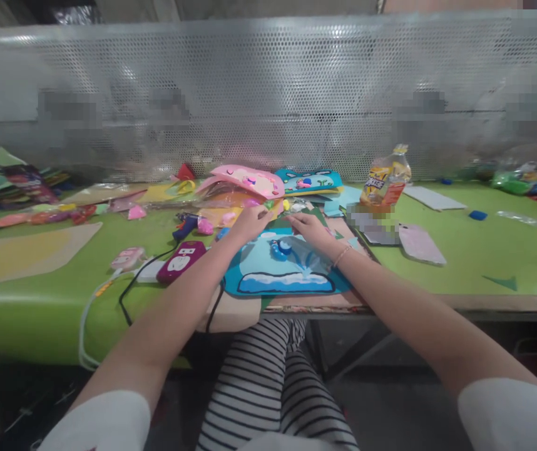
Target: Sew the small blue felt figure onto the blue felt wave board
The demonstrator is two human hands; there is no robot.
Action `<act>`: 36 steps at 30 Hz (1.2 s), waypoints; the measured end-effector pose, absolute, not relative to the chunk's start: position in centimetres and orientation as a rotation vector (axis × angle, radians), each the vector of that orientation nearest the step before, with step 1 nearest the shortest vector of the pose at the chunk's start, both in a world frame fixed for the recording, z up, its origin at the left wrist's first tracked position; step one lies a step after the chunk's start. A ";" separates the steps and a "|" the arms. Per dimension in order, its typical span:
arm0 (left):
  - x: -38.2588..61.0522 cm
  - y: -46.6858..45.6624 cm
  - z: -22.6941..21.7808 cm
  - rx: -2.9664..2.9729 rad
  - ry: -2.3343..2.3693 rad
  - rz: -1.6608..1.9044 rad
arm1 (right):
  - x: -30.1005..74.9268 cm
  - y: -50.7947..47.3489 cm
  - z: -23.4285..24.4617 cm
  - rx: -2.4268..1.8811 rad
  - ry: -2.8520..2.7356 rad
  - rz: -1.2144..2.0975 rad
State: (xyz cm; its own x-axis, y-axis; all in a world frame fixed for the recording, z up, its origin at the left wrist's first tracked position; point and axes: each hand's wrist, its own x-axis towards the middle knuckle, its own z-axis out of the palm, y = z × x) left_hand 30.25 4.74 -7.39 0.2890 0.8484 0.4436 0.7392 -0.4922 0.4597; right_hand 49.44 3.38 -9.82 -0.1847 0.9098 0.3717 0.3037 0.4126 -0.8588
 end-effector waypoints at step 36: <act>28.9 3.6 -6.5 2.497 1.851 0.606 | 50.7 4.4 -10.2 -0.868 -1.027 1.363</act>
